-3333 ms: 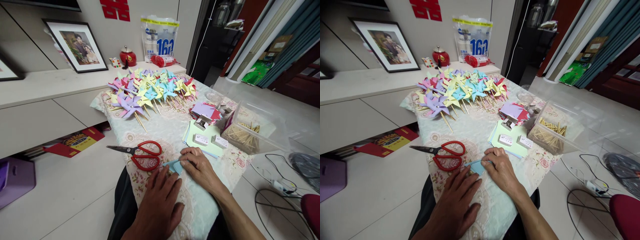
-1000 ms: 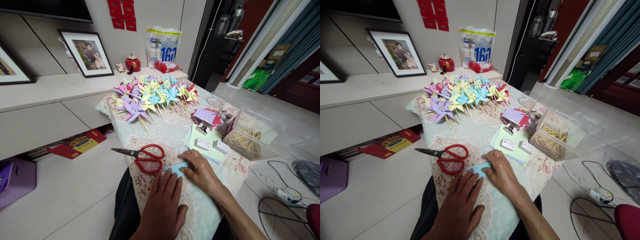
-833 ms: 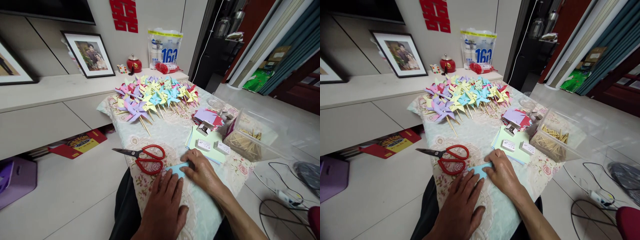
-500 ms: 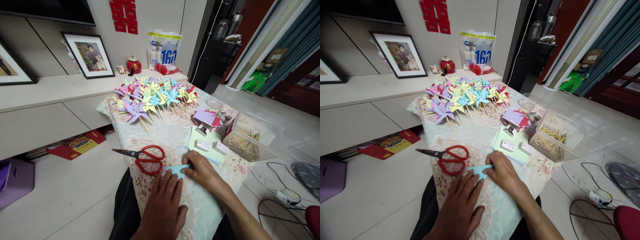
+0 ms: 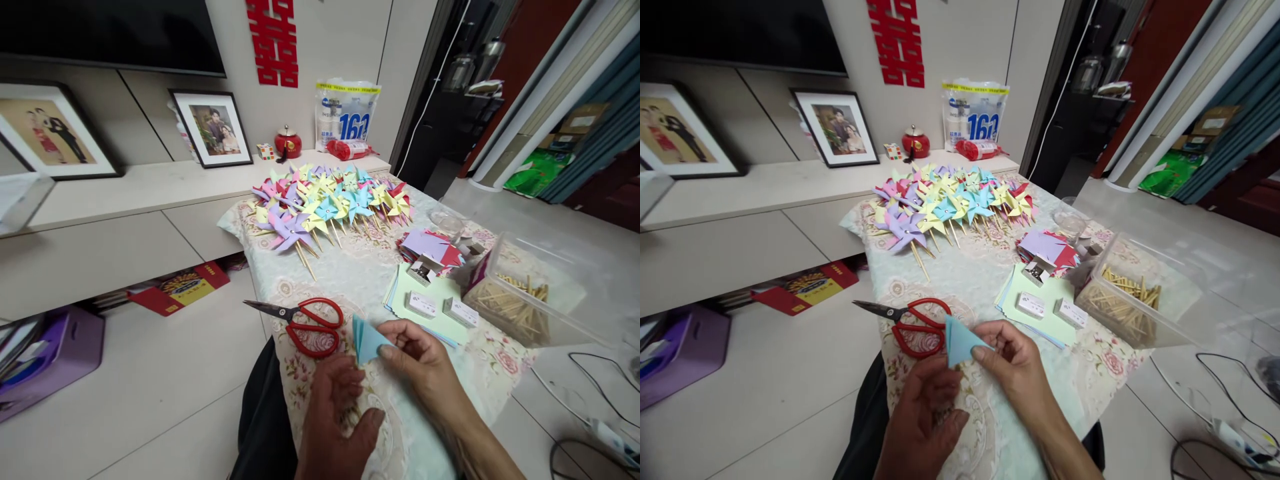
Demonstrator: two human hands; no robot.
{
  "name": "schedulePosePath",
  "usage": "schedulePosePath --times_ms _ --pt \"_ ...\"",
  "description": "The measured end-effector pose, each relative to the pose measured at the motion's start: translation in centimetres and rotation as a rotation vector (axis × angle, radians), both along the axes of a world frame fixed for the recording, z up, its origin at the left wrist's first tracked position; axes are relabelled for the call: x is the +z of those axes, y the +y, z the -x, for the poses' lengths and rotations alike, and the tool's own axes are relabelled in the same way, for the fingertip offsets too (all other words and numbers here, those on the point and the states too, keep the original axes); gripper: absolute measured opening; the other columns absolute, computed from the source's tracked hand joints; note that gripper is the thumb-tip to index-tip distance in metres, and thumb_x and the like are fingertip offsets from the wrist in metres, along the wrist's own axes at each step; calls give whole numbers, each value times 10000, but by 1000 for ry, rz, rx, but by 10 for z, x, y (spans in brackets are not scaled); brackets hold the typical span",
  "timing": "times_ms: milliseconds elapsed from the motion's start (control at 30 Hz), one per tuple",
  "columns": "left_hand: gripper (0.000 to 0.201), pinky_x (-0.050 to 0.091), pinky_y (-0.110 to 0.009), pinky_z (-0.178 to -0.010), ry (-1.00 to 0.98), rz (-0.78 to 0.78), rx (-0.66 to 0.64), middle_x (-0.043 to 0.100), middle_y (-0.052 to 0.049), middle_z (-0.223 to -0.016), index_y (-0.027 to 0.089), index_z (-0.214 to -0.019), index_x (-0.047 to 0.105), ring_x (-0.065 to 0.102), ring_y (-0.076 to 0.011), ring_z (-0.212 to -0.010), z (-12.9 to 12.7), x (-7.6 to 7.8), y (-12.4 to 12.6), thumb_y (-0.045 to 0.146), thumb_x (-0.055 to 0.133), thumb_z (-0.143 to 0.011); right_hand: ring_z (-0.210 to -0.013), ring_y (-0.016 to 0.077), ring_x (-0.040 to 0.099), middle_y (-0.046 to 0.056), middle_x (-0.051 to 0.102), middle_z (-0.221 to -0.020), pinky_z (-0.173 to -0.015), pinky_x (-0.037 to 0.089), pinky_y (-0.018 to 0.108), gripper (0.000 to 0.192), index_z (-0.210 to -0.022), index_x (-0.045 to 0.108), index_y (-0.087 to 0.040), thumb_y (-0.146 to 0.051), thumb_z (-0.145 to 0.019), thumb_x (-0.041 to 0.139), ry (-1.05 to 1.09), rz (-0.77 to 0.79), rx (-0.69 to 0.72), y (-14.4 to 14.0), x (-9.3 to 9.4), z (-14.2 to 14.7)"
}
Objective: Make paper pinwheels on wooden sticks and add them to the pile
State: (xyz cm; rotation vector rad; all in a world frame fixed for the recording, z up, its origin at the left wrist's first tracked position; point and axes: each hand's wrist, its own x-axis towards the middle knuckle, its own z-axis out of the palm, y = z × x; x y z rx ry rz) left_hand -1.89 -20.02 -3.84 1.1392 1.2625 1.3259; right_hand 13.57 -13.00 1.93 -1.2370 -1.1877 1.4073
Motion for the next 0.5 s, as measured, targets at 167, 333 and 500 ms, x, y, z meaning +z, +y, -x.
schedulePosePath --times_ms 167,333,500 --pt "277 540 -341 -784 -539 310 151 724 -42 -853 192 -886 674 678 -203 -809 3 37 14 399 781 -737 -670 150 616 5 700 -753 -642 476 267 272 -886 705 -214 -441 -764 794 146 46 143 -8 3 26" --pt "255 517 -273 -700 -598 315 216 712 -9 -745 188 -818 688 642 -156 -697 26 55 19 352 827 -680 -754 172 618 31 691 -815 -714 483 301 264 -977 703 -194 -434 -915 610 -4 -46 252 15 -1 29" --pt "273 494 -256 -573 -559 374 148 650 22 -575 185 -715 641 589 -135 -519 31 63 23 346 839 -618 -871 189 582 36 650 -903 -781 466 310 122 -933 665 -220 -179 -900 555 -590 -527 364 45 -2 51"
